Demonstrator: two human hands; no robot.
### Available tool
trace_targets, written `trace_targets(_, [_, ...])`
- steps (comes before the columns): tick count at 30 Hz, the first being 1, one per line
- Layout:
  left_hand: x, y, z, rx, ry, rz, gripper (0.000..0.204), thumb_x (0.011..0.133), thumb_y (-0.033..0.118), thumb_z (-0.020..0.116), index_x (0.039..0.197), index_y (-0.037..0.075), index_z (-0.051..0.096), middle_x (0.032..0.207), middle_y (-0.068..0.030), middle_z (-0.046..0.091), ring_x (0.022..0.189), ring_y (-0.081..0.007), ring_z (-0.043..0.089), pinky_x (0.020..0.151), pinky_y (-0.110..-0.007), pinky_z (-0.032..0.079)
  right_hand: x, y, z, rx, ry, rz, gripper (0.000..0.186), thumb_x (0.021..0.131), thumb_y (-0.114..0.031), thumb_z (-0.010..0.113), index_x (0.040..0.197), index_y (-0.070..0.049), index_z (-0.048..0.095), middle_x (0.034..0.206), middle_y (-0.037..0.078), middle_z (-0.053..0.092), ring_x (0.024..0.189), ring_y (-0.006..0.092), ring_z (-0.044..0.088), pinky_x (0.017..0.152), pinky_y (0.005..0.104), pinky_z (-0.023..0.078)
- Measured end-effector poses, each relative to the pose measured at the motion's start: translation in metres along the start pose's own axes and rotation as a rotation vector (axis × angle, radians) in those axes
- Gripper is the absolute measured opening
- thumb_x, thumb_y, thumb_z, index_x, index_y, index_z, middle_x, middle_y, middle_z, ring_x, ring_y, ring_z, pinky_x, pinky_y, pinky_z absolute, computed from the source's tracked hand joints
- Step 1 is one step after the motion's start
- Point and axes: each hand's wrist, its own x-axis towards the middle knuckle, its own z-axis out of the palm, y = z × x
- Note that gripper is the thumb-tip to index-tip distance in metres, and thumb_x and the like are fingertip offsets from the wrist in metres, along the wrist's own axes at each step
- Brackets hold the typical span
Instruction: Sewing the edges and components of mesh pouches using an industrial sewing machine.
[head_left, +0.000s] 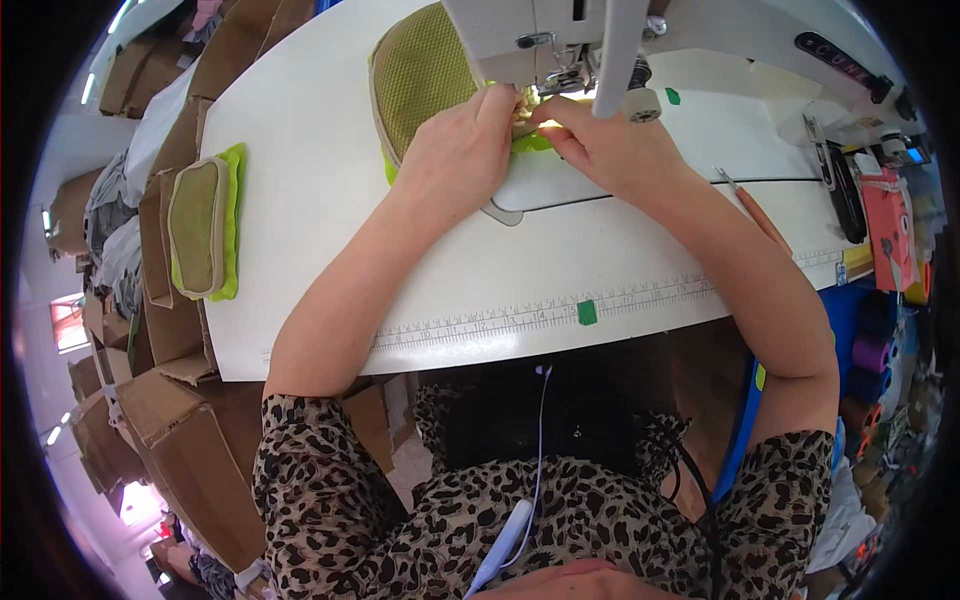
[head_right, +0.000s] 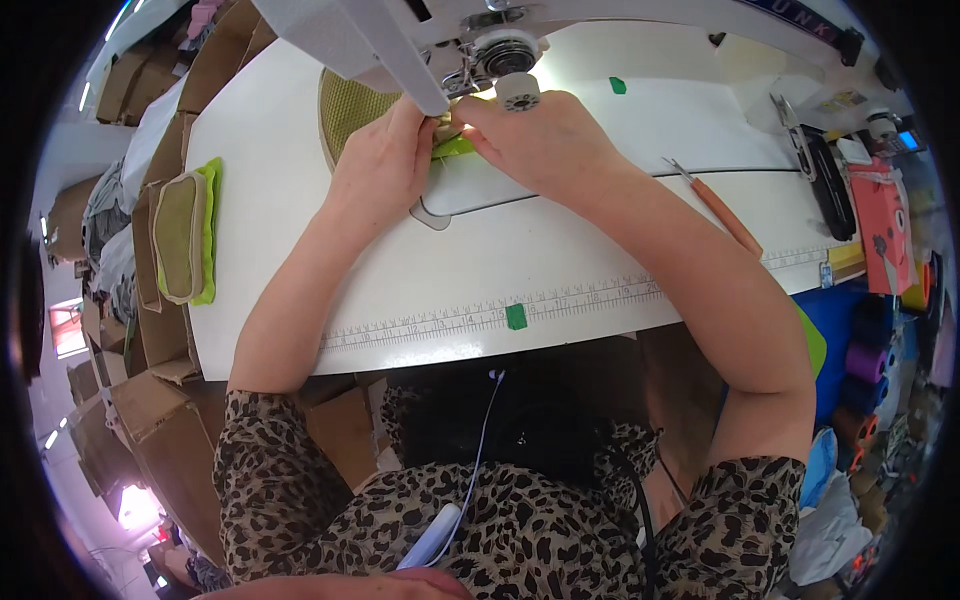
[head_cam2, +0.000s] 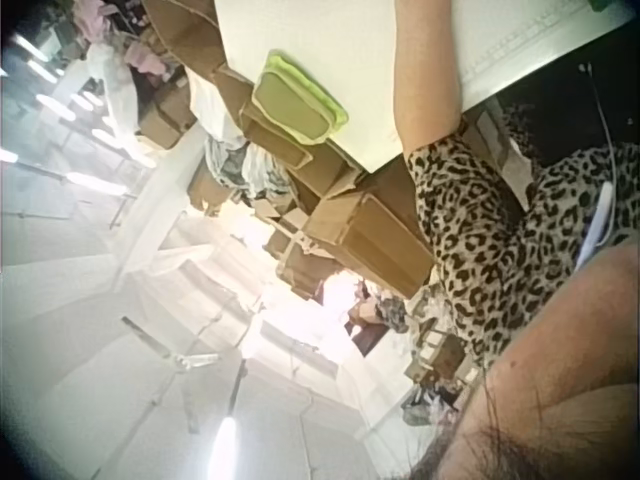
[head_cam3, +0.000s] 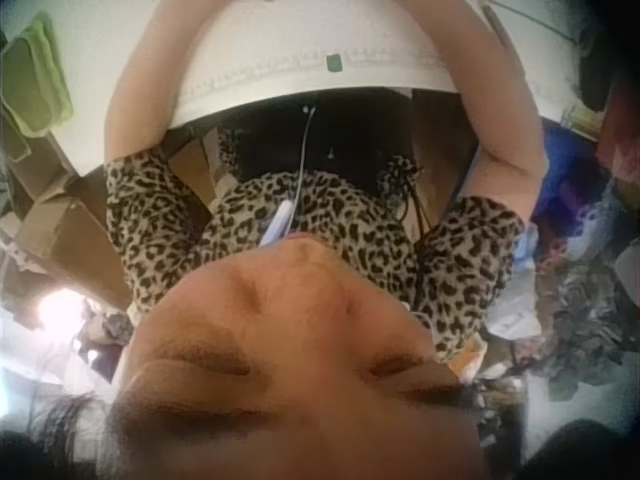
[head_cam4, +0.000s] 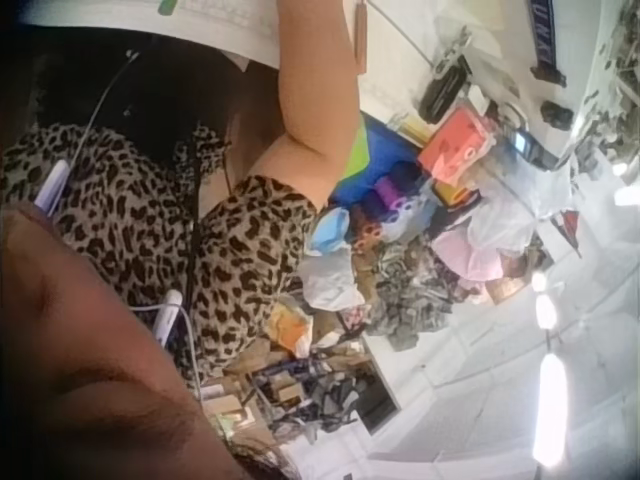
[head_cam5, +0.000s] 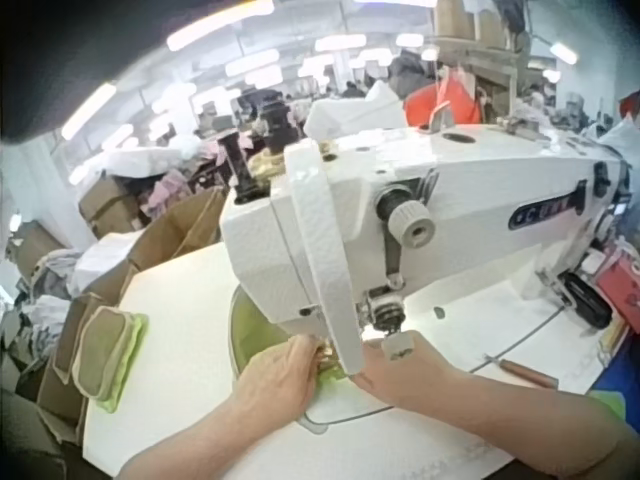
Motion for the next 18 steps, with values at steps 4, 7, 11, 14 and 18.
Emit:
trace_targets(4, [-0.001,0.0,-0.006,-0.104,0.042,-0.064,0.013,0.095,0.01,0.061,0.104,0.005,0.054,0.103,-0.0169,0.061,0.079,-0.0356,0.067,0.065,-0.045,0.054,-0.002,0.007,0.006,-0.09,-0.011,-0.021,0.019,0.094,-0.024,0.065,0.113,-0.022,0.065,0.08,0.001,0.067,0.059,0.0217,0.065,0.049,0.0336,0.052])
trace_targets(7, [-0.003,0.0,-0.004,-0.114,0.069,-0.069,0.012,0.093,0.008,0.062,0.104,0.007,0.058,0.113,-0.0154,0.058,0.084,-0.0346,0.068,0.069,-0.043,0.057,-0.002,0.005,0.007,-0.146,0.047,-0.097,0.021,0.093,-0.023,0.066,0.114,-0.021,0.064,0.082,-0.001,0.067,0.061,0.0204,0.066,0.049,0.0323,0.052])
trace_targets(11, [-0.005,-0.003,0.003,-0.062,0.096,-0.019,0.021,0.087,0.005,0.065,0.107,0.01,0.064,0.12,-0.0139,0.054,0.097,-0.0324,0.067,0.075,-0.041,0.06,-0.002,0.004,0.012,-0.163,0.144,-0.136,0.015,0.089,-0.019,0.069,0.103,-0.015,0.064,0.076,-0.001,0.065,0.061,0.0192,0.065,0.049,0.0311,0.051])
trace_targets(14, [-0.006,0.0,0.003,-0.053,0.093,-0.048,0.026,0.083,0.003,0.066,0.107,0.012,0.065,0.121,-0.0141,0.054,0.102,-0.0316,0.065,0.076,-0.041,0.06,0.0,0.004,0.014,-0.167,0.116,-0.082,0.012,0.09,-0.021,0.068,0.1,-0.015,0.063,0.075,-0.002,0.065,0.06,0.0182,0.065,0.048,0.0304,0.05])
trace_targets(18, [-0.006,0.001,0.004,-0.051,0.129,-0.047,0.023,0.083,0.001,0.065,0.104,0.012,0.067,0.121,-0.0152,0.054,0.1,-0.0312,0.065,0.076,-0.04,0.06,0.001,0.007,0.019,-0.188,0.149,-0.13,0.014,0.092,-0.025,0.067,0.101,-0.016,0.063,0.073,-0.001,0.065,0.056,0.0181,0.064,0.047,0.0306,0.05])
